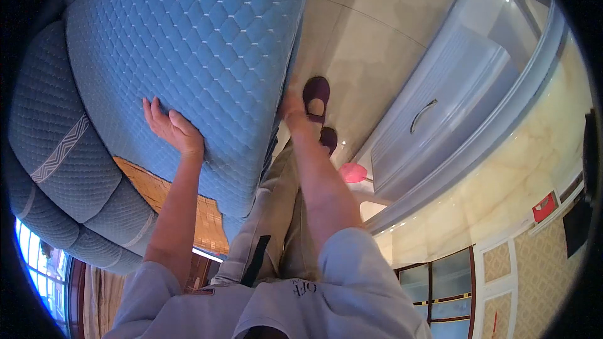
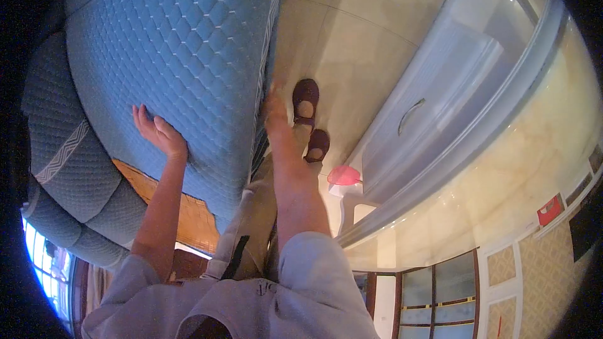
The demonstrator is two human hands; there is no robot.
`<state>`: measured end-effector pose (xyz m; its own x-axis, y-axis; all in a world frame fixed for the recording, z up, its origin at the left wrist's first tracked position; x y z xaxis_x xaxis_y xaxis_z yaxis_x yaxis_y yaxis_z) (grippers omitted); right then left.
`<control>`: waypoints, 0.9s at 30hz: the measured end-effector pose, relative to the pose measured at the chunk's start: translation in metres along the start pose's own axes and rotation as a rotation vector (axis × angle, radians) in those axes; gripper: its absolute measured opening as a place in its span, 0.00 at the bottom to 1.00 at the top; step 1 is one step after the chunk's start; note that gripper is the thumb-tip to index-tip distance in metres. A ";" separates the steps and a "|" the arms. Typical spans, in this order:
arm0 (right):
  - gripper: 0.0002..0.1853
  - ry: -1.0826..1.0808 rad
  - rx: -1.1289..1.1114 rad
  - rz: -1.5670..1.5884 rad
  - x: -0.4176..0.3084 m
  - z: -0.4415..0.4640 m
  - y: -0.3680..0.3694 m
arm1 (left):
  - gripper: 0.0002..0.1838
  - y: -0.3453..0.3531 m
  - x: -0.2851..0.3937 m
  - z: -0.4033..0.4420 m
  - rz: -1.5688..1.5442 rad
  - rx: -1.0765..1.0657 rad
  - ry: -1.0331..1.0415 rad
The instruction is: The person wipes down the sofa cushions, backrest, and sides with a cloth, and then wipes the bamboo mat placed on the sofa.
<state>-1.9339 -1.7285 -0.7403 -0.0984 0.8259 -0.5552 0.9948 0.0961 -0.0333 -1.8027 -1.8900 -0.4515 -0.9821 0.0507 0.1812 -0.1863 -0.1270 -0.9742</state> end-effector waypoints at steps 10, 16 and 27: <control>0.13 0.047 0.164 0.057 -0.158 -0.053 -0.161 | 0.26 0.000 0.003 0.003 0.065 -0.028 0.009; 0.05 -0.882 0.660 0.448 -0.353 -0.028 -0.289 | 0.26 0.002 0.000 0.002 0.068 -0.012 0.022; 0.15 -0.265 0.032 -0.146 -0.073 -0.134 -0.036 | 0.25 0.000 0.008 0.005 0.025 0.049 0.018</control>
Point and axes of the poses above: each hand's wrist, its own z-axis towards the middle knuckle, its own y-axis out of the palm, x = y × z, the point moved 5 cm from there along z, towards the middle knuckle, and after that the axes turned 7 degrees about -x, right-handed, at the moved point
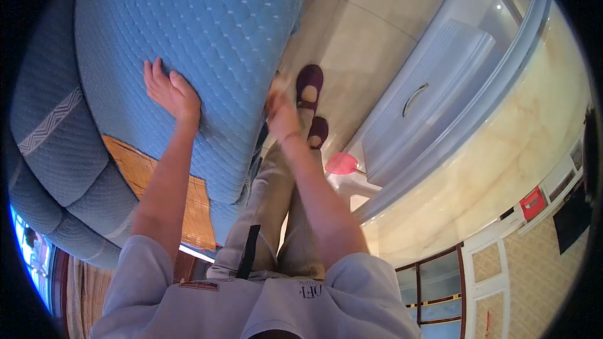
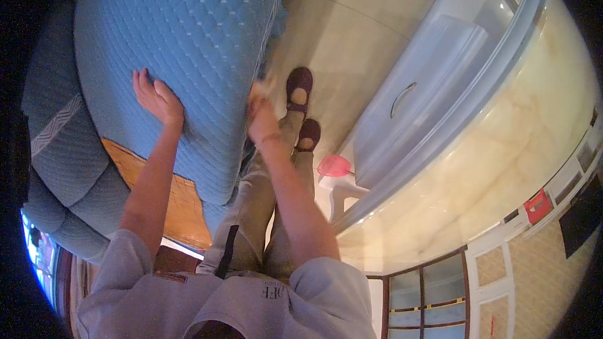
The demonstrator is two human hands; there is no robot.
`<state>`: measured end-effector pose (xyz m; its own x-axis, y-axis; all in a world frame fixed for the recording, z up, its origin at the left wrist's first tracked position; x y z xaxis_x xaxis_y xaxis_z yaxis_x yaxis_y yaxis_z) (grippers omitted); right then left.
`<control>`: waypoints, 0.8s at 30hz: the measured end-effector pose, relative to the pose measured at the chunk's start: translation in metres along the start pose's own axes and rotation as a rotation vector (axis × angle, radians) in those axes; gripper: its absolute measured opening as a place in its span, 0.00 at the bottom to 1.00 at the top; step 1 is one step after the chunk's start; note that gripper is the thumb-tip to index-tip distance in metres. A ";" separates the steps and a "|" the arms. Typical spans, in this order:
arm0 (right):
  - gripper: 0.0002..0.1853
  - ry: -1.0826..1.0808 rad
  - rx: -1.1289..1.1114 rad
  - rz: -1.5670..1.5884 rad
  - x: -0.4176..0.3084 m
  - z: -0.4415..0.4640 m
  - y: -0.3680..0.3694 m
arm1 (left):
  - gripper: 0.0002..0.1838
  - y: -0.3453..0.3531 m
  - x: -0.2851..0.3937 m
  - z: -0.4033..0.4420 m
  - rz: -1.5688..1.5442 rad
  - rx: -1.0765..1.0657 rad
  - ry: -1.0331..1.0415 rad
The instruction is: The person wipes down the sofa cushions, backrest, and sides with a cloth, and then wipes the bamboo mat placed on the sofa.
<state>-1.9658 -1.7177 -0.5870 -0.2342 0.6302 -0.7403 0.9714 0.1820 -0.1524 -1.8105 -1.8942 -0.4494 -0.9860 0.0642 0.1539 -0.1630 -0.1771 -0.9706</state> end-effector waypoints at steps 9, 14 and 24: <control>0.06 0.277 0.133 0.122 -0.052 -0.044 -0.007 | 0.24 -0.002 -0.005 0.000 0.031 0.034 0.006; 0.01 0.070 0.323 0.615 -0.149 0.052 -0.142 | 0.24 0.000 -0.011 -0.001 -0.004 0.024 -0.027; 0.08 -0.912 0.889 -0.062 -0.190 0.099 -0.180 | 0.23 0.004 -0.017 -0.002 -0.018 0.074 -0.022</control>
Point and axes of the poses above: each hand's wrist, its own z-axis towards the middle knuckle, its own y-axis out of the palm, x = y × z, the point moved 5 cm from there along z, towards the middle knuckle, and after that the axes turned 7 degrees about -x, right-handed, at the moved point
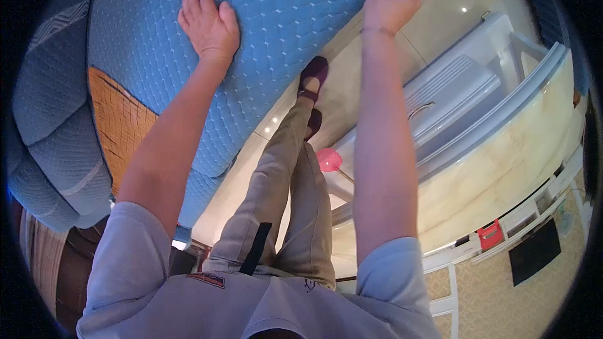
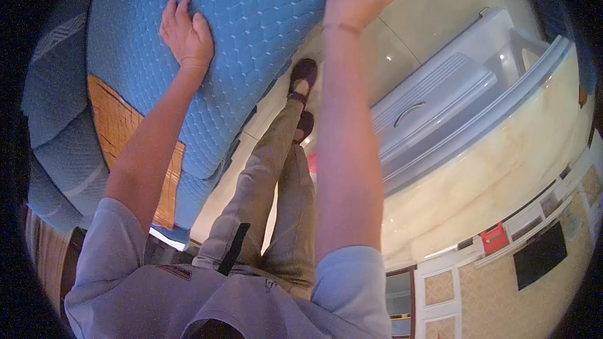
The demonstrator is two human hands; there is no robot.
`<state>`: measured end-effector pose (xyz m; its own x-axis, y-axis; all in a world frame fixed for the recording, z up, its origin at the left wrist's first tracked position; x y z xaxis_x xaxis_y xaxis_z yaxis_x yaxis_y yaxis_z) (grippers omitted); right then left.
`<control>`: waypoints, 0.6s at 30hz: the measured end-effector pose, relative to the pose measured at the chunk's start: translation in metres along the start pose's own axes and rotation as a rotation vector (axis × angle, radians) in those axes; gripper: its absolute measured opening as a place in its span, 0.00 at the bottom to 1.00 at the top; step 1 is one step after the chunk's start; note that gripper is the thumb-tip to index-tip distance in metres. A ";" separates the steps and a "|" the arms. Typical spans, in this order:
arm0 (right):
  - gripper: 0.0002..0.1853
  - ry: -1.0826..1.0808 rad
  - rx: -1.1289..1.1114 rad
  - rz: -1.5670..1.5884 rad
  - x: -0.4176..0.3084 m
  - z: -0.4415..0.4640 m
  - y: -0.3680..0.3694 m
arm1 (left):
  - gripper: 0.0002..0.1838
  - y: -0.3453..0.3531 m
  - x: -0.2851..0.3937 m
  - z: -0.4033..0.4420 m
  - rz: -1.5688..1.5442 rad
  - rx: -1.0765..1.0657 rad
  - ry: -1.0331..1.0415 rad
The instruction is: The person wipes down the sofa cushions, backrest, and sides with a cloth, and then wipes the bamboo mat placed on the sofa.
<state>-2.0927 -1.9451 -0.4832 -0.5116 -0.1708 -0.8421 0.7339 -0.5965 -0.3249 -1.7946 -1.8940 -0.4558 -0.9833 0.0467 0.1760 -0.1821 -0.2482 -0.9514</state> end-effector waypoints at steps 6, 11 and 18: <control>0.03 0.721 -0.376 -0.211 -0.095 -0.208 -0.013 | 0.23 -0.003 0.003 0.000 -0.001 0.032 0.001; 0.06 0.943 -0.573 -0.170 -0.172 -0.333 -0.035 | 0.23 -0.007 0.004 0.000 0.008 0.021 -0.009; 0.05 1.492 -0.245 0.522 -0.081 -0.263 -0.036 | 0.23 -0.007 -0.001 0.002 -0.013 -0.042 -0.087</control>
Point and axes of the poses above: each hand's wrist, its own z-axis towards the middle knuckle, its own y-axis out of the palm, x = y × z, the point moved 5 cm from there along z, towards the middle knuckle, and after that the axes turned 7 degrees about -x, right-handed, at the moved point
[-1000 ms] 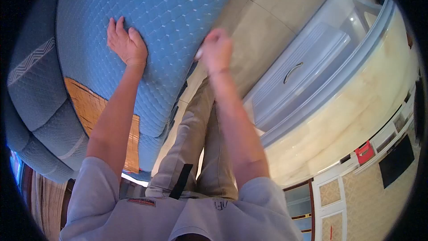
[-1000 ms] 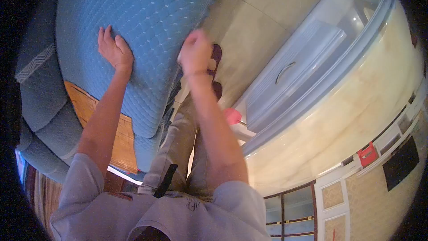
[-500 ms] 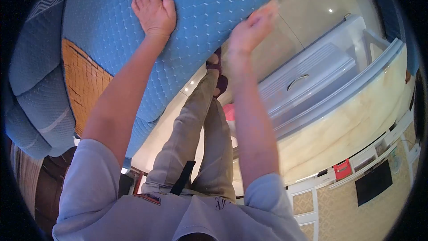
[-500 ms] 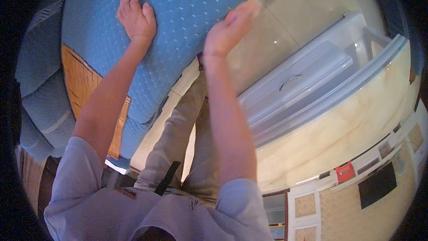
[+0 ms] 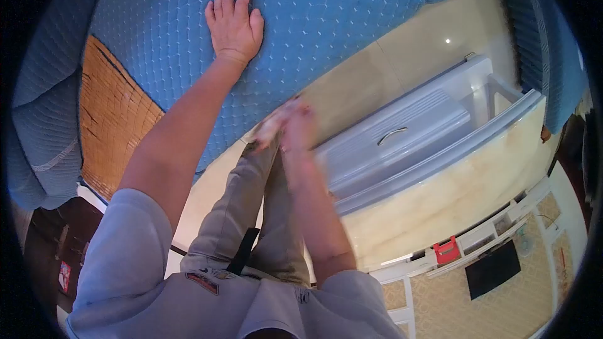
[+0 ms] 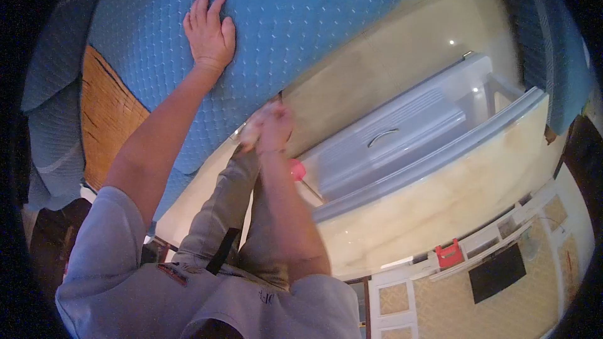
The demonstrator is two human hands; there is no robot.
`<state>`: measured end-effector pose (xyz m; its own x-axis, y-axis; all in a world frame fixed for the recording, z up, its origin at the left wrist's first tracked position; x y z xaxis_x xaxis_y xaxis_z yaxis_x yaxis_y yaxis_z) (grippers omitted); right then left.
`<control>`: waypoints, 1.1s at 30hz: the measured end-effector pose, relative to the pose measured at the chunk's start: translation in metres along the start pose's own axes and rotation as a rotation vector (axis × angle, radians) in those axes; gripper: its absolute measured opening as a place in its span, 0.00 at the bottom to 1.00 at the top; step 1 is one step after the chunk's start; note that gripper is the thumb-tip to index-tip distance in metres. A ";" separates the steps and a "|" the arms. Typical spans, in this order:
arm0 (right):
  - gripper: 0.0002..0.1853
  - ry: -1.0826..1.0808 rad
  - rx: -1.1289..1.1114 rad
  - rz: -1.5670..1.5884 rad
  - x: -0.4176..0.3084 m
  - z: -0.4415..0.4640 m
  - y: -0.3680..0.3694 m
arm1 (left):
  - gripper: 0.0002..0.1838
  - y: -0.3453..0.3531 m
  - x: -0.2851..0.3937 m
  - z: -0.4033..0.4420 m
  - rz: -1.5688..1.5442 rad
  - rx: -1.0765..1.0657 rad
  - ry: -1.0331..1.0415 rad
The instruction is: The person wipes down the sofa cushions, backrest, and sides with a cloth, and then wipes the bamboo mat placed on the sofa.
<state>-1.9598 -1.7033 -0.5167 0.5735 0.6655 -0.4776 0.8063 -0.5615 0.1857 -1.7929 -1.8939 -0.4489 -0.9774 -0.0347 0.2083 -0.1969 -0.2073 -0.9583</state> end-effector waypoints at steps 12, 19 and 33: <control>0.12 -0.965 -0.284 -0.481 -0.347 0.043 0.145 | 0.24 -0.007 -0.003 0.002 -0.070 -0.141 -0.104; 0.27 -1.164 -0.234 -1.529 -0.332 0.075 0.177 | 0.21 -0.031 -0.011 0.022 -0.191 -0.223 -0.147; 0.19 -0.939 -0.244 -1.376 -0.352 0.142 0.286 | 0.20 -0.015 -0.133 0.110 -0.032 0.075 -0.499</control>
<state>-1.9513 -2.1682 -0.4170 -0.7327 0.0083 -0.6805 0.6529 0.2908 -0.6994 -1.6518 -1.9935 -0.4403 -0.8116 -0.4865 0.3234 -0.2026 -0.2849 -0.9369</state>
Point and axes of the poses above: each hand's wrist, its own z-axis towards the middle knuckle, its own y-axis out of the palm, x = y × z, the point moved 5 cm from there along z, towards the middle knuckle, and after that the axes turned 7 degrees about -x, right-handed, at the moved point
